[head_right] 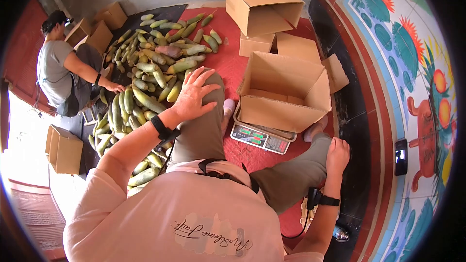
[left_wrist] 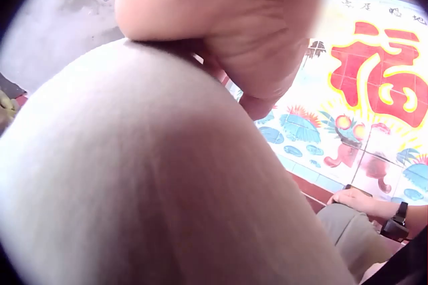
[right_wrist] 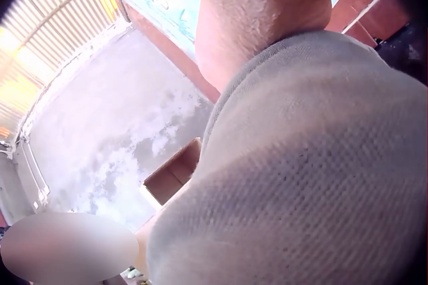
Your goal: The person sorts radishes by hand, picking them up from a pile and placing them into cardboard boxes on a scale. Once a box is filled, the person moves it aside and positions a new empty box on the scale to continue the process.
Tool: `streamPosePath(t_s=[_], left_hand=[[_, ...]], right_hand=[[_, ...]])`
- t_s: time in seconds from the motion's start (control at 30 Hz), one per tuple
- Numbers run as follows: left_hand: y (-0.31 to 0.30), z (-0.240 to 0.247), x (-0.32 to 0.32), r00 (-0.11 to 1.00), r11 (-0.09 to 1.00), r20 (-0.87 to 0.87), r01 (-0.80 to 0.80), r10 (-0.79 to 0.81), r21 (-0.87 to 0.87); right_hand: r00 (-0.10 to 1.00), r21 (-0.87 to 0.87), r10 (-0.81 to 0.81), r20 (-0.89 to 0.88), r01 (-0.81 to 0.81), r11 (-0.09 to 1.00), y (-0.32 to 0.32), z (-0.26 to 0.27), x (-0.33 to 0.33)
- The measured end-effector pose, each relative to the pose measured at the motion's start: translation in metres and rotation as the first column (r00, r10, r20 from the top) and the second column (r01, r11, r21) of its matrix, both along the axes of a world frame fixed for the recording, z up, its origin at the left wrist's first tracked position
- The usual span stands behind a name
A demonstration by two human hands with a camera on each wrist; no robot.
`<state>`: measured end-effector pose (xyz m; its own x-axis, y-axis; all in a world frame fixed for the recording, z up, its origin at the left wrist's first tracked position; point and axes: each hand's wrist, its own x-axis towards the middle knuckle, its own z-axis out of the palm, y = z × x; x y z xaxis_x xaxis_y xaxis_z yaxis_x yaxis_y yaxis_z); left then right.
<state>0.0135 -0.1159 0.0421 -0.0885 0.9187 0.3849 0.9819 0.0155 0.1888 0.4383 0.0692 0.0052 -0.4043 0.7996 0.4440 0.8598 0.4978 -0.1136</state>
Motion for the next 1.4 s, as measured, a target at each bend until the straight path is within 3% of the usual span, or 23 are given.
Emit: streamPosePath(t_s=[0.2,0.37,0.53,0.63,0.8,1.03,1.13,1.23,1.27,1.3,1.37,1.4], left_hand=[[-0.024,-0.010,0.002,0.994,0.999,0.101,0.033,-0.030,-0.031],[-0.032,-0.009,0.021,0.989,0.984,0.145,0.064,-0.040,-0.166],[-0.021,-0.003,0.041,0.989,0.952,0.130,0.108,-0.073,-0.286],[-0.025,0.012,0.055,0.988,0.930,0.156,0.070,-0.014,-0.361],[-0.037,0.005,0.065,0.982,0.929,0.183,0.021,0.051,-0.371],[-0.027,0.002,0.031,0.959,0.938,0.262,0.190,-0.113,-0.290],[-0.027,-0.004,0.004,0.879,0.998,0.475,-0.010,0.035,-0.056],[-0.040,-0.044,-0.039,0.842,0.963,0.477,-0.268,0.254,-0.039],[-0.050,-0.068,-0.055,0.795,0.934,0.500,-0.348,0.342,-0.086],[-0.063,-0.089,-0.069,0.616,0.878,0.638,-0.419,0.463,-0.233],[-0.093,-0.142,-0.092,0.546,0.763,0.551,-0.563,0.631,-0.316],[-0.112,-0.179,-0.105,0.452,0.718,0.586,-0.589,0.672,-0.370]], right_hand=[[0.999,-0.023,0.024,0.042,-0.023,0.999,0.002,0.002,-0.005],[0.993,-0.110,0.055,0.102,-0.044,0.993,0.013,0.016,-0.004],[0.965,-0.280,0.247,0.091,-0.214,0.936,0.034,0.031,-0.012],[0.943,-0.317,0.329,0.051,-0.297,0.901,0.057,0.033,-0.020],[0.925,-0.353,0.368,0.093,-0.315,0.881,0.070,0.032,-0.029],[0.957,-0.280,0.276,0.085,-0.243,0.929,0.042,0.025,-0.028],[0.969,-0.233,0.227,0.093,-0.200,0.952,0.034,0.018,-0.019],[0.978,-0.200,0.175,0.117,-0.150,0.968,0.026,0.012,-0.005],[0.979,-0.175,0.154,0.130,-0.131,0.976,0.023,0.010,0.001],[0.977,-0.174,0.157,0.144,-0.131,0.976,0.019,0.009,0.008],[0.984,-0.193,0.103,0.148,-0.074,0.978,0.017,0.005,0.020],[0.981,-0.190,0.111,0.158,-0.080,0.978,0.016,0.003,0.022]])
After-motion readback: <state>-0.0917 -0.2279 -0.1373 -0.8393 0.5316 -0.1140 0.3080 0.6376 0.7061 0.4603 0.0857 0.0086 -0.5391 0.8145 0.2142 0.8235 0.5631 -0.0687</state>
